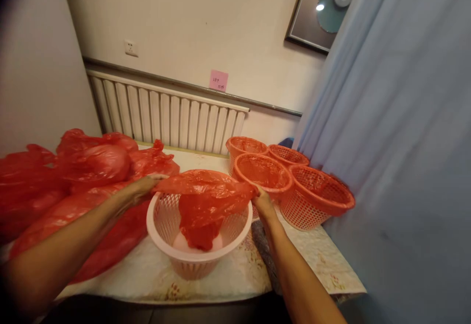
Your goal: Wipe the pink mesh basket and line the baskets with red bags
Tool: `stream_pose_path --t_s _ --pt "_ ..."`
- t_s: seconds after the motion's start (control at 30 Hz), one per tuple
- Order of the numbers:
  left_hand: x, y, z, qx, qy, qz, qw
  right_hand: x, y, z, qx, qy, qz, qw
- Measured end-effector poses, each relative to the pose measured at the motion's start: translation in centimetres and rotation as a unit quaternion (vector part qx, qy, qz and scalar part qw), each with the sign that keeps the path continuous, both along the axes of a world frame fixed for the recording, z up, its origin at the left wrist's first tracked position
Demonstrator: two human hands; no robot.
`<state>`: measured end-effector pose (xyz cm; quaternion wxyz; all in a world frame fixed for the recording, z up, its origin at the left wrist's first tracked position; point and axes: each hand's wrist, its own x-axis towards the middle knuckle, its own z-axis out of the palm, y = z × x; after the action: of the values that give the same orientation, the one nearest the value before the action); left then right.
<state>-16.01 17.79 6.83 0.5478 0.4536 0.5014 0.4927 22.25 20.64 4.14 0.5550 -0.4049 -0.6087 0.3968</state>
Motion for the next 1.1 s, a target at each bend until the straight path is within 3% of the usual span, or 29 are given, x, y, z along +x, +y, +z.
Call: stream_pose_path --t_s 0.1,0.23,0.37,0.53,0.77,0.83,1.1 --pt "0.2 -1.3 0.0 0.053 0.096 0.067 0.992 1.4 -1.2 0.6 0.038 -0.013 -0.031 0.999" --pt "0.5 -3.4 0.1 0.175 0.162 0.035 0.970 1.9 -3.1 1.7 0.086 -0.059 -0.027 0.994" --pt "0.4 -5.3 -0.1 0.229 0.221 0.038 0.947 1.2 -4.7 2.3 0.099 -0.121 -0.056 0.986" --pt "0.6 -6.5 0.0 0.310 0.366 0.065 0.875 0.5 -5.9 1.7 0.149 -0.192 -0.147 0.959" --pt "1.9 -6.5 0.1 0.365 0.508 0.086 0.775 1.1 -7.9 0.2 0.252 -0.279 -0.165 0.912" --pt "2.1 -6.6 -0.1 0.380 0.524 0.095 0.756 1.5 -8.7 -0.1 0.278 -0.300 -0.155 0.899" --pt "1.6 -8.7 -2.2 0.452 0.487 0.160 0.730 1.5 -11.8 -1.0 0.354 -0.320 -0.141 0.867"
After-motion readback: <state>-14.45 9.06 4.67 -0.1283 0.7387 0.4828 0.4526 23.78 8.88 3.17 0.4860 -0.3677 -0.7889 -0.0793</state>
